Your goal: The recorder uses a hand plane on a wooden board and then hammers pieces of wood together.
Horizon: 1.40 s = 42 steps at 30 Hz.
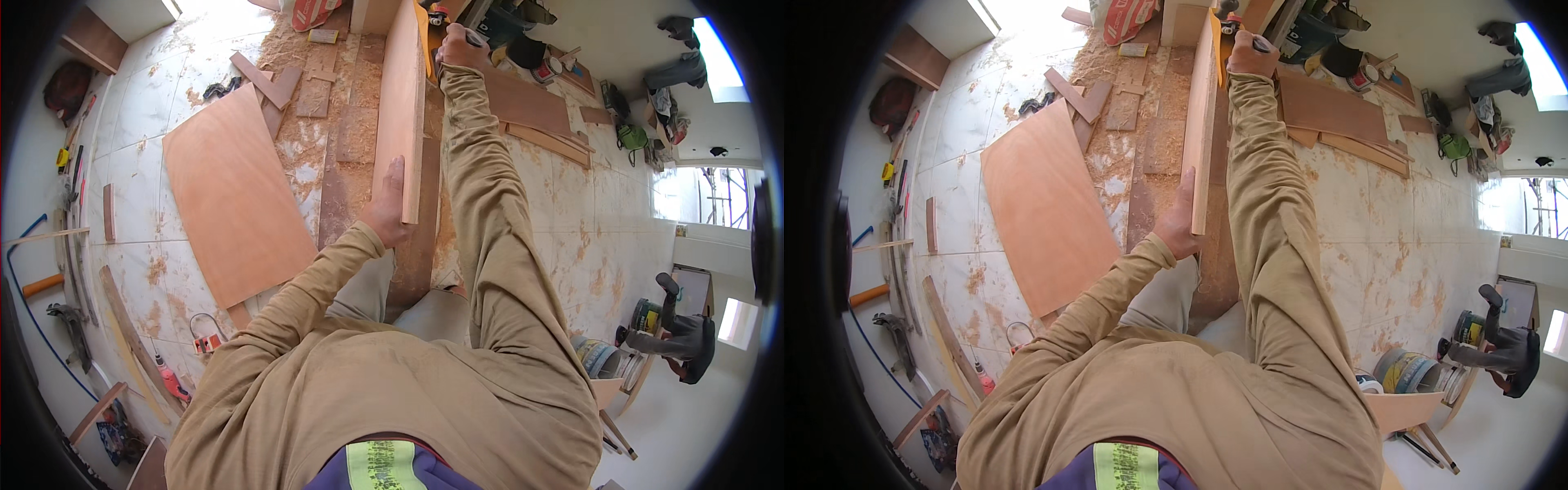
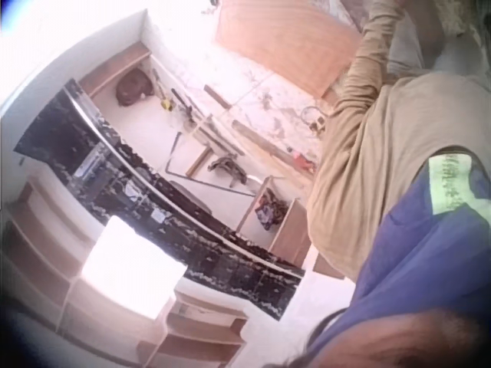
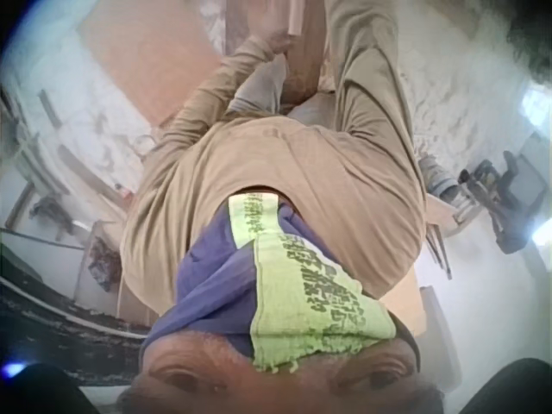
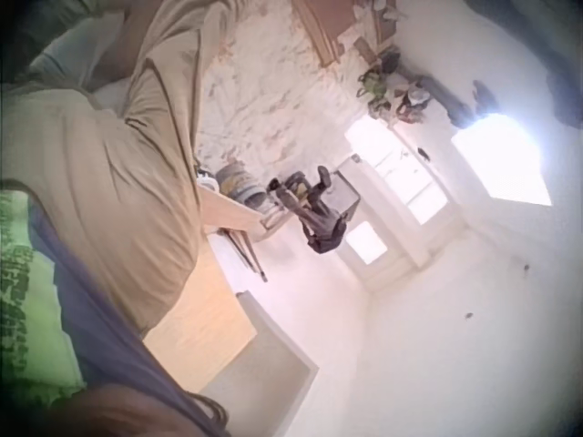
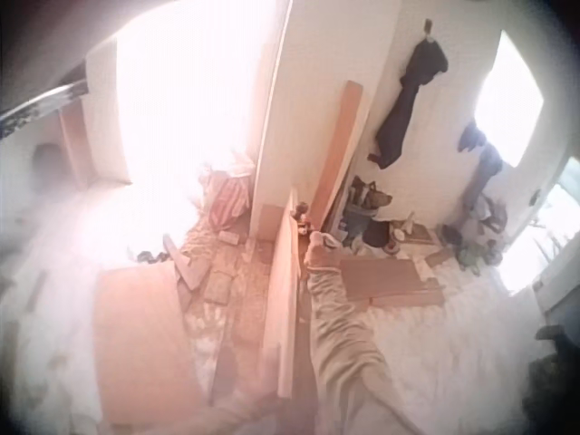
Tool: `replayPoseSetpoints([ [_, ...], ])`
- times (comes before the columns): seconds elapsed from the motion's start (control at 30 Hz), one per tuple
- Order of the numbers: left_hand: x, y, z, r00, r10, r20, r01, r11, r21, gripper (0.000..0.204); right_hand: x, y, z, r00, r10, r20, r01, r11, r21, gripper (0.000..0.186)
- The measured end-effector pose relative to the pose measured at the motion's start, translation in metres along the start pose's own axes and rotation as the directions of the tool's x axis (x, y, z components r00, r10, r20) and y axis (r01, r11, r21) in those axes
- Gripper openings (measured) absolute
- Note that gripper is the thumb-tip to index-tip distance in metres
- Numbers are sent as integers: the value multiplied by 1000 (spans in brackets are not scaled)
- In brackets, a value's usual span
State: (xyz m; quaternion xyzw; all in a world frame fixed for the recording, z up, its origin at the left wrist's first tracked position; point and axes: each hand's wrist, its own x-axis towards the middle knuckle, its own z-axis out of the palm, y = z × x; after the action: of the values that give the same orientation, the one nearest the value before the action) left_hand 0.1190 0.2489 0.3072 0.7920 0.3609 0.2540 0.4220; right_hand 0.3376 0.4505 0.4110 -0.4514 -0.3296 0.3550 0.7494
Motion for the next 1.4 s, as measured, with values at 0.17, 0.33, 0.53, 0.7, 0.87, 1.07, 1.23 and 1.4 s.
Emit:
replayPoseSetpoints([
  [0.17, -11, -11, -13, 999, -42, -5, 42, 999, 20, 112, -126, -13, 4, 998, -17, -65, -4, 947, -320, 33],
  [0.33, -9, -21, 0, 999, 29, -15, -31, 979, -203, 104, -370, -100, -27, 996, 65, -62, -85, 907, -412, 19],
  [0.53, -10, -15, -5, 999, 29, -39, -30, 999, -22, 117, -261, -59, -13, 987, 18, -162, -87, 899, -430, 27],
  [0.7, -10, 0, -12, 998, -45, 53, 51, 992, -117, 111, 28, -18, 15, 969, 115, -220, -172, 950, -262, 34],
  [0.87, -7, 21, -21, 969, -202, 140, 213, 975, -67, 107, -48, -54, -44, 942, -178, -283, 145, 980, -134, 24],
  [1.07, -21, 21, -22, 999, 3, -49, -6, 998, -67, 112, -302, -107, -185, 868, 202, -453, -366, 877, -310, 26],
  [1.23, 63, 88, -61, 953, -233, -196, 233, 972, -19, 122, -473, -168, -224, 680, 193, -708, -444, 876, -188, 26],
  [1.4, 176, 58, -46, 768, -609, -201, 638, 695, 332, 113, -537, -198, -225, 756, 68, -651, -292, 925, -243, 30],
])
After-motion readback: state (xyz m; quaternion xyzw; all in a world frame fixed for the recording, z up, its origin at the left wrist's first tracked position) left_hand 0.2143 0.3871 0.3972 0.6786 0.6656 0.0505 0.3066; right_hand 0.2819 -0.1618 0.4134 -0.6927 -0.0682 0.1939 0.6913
